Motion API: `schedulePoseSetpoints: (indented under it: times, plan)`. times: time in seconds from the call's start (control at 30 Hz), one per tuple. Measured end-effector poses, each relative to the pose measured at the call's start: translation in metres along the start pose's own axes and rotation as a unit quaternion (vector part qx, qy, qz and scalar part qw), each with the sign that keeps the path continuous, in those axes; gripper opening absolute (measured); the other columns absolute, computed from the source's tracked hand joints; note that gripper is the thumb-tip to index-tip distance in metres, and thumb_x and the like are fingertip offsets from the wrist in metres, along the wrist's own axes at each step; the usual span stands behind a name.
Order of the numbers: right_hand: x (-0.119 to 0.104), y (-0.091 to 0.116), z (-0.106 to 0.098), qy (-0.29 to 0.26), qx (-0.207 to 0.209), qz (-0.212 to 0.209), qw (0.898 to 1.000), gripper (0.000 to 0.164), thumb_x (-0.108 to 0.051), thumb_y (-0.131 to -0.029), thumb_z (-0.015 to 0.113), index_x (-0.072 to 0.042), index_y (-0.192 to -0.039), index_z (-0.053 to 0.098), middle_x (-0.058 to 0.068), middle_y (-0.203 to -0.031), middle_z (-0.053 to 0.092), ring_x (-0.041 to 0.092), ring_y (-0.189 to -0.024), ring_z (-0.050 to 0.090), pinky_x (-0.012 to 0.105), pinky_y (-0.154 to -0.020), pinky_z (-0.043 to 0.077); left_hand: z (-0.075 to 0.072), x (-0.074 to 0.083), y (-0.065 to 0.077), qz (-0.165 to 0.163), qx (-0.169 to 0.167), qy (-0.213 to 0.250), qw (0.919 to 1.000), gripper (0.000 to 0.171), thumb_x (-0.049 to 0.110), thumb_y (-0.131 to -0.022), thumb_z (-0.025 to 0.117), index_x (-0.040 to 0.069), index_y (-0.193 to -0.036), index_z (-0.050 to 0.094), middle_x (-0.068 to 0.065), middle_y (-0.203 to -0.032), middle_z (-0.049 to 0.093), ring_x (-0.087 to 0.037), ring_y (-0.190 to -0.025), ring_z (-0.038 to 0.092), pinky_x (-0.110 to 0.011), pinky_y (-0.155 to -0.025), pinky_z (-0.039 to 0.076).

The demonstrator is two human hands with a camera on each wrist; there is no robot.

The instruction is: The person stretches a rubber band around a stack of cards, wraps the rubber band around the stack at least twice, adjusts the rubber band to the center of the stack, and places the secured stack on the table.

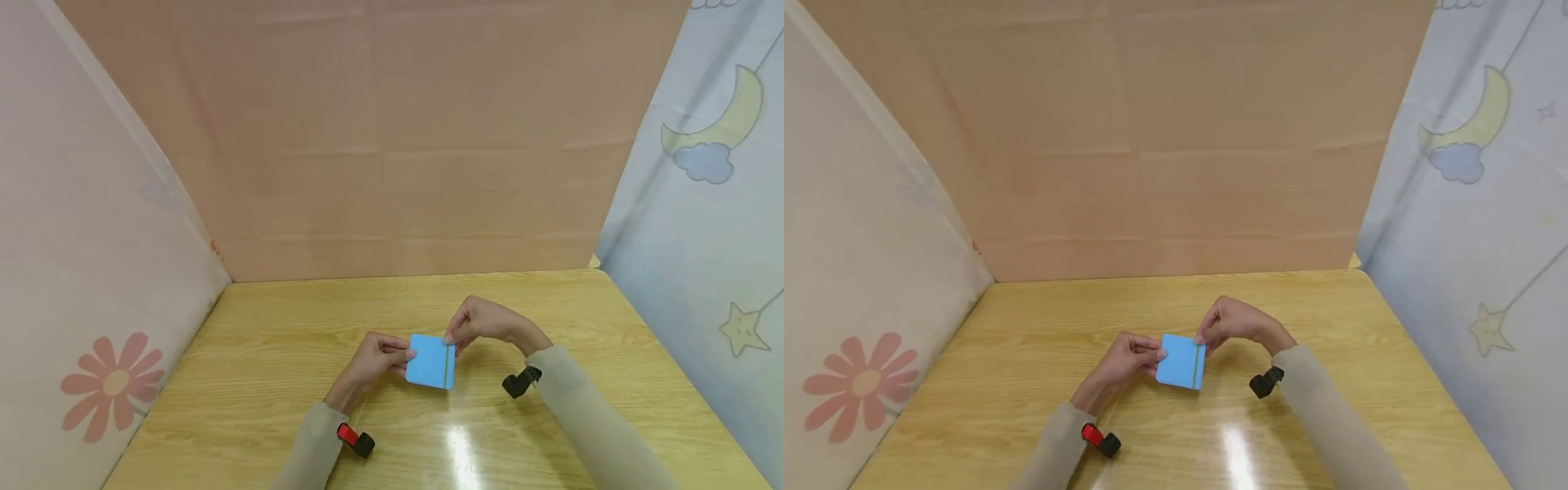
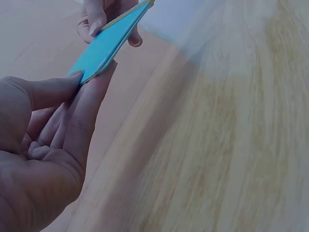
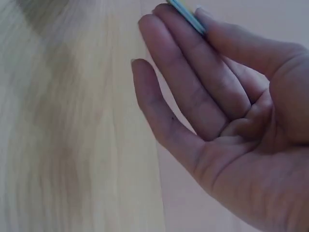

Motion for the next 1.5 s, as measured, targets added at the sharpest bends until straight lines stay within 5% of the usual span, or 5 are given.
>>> schedulePoseSetpoints:
  times: [0.2, 0.63, 0.9, 1.23, 1.5]
  plan:
    - [0.001, -0.005, 0.001, 0.024, 0.011, 0.01, 1.0, 0.012, -0.014, -0.094, 0.078, -0.004, -0.092, 0.085, 0.008, -0.09, 0.081, 0.012, -0.075, 0.072, 0.042, -0.078, 0.067, 0.007, 0.0, -0.001, -0.005, 0.006, -0.026, 0.9996, 0.025, 0.008, -0.096, 0.077, -0.01, -0.114, 0.076, 0.0, -0.082, 0.079, -0.009, -0.064, 0.07, -0.03, -0.065, 0.066]
    - [0.009, -0.004, -0.013, -0.029, 0.061, 0.028, 0.997, 0.026, -0.022, -0.099, 0.075, 0.001, -0.11, 0.08, 0.01, -0.104, 0.081, 0.027, -0.085, 0.08, 0.049, -0.085, 0.067, -0.006, -0.001, -0.001, -0.008, 0.03, -0.003, 0.9995, 0.027, 0.011, -0.097, 0.076, -0.008, -0.117, 0.076, 0.0, -0.084, 0.079, -0.009, -0.067, 0.072, -0.028, -0.067, 0.066]
    - [0.017, -0.001, -0.007, -0.064, 0.02, 0.053, 0.996, 0.02, -0.014, -0.097, 0.076, 0.003, -0.108, 0.081, 0.017, -0.098, 0.081, 0.034, -0.084, 0.08, 0.058, -0.085, 0.065, -0.01, -0.001, -0.001, -0.009, 0.032, -0.002, 0.9994, 0.026, 0.009, -0.097, 0.076, -0.009, -0.116, 0.076, -0.001, -0.084, 0.08, -0.01, -0.067, 0.074, -0.028, -0.068, 0.067]
    - [0.021, -0.001, -0.004, -0.035, 0.004, 0.069, 0.997, 0.015, -0.012, -0.096, 0.076, 0.002, -0.099, 0.082, 0.017, -0.088, 0.081, 0.026, -0.074, 0.08, 0.058, -0.081, 0.065, -0.008, -0.005, -0.001, -0.014, 0.03, -0.011, 0.9994, 0.026, 0.009, -0.097, 0.076, -0.008, -0.117, 0.076, -0.009, -0.092, 0.081, -0.012, -0.072, 0.076, -0.036, -0.074, 0.068]
    - [0.01, -0.002, 0.0, -0.004, -0.011, 0.029, 1.0, 0.015, -0.012, -0.098, 0.075, 0.0, -0.098, 0.083, 0.017, -0.086, 0.081, 0.048, -0.082, 0.077, 0.06, -0.078, 0.065, -0.005, -0.002, -0.002, -0.008, 0.029, -0.019, 0.9994, 0.026, 0.009, -0.096, 0.077, -0.009, -0.115, 0.077, -0.015, -0.093, 0.081, -0.013, -0.071, 0.077, -0.037, -0.073, 0.069]
Point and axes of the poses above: each hand's wrist, its own y-axis away from the middle knuckle, its own z-axis out of the palm, x = y × z, the point moved 10 cm from there along -y, towards the middle knuckle
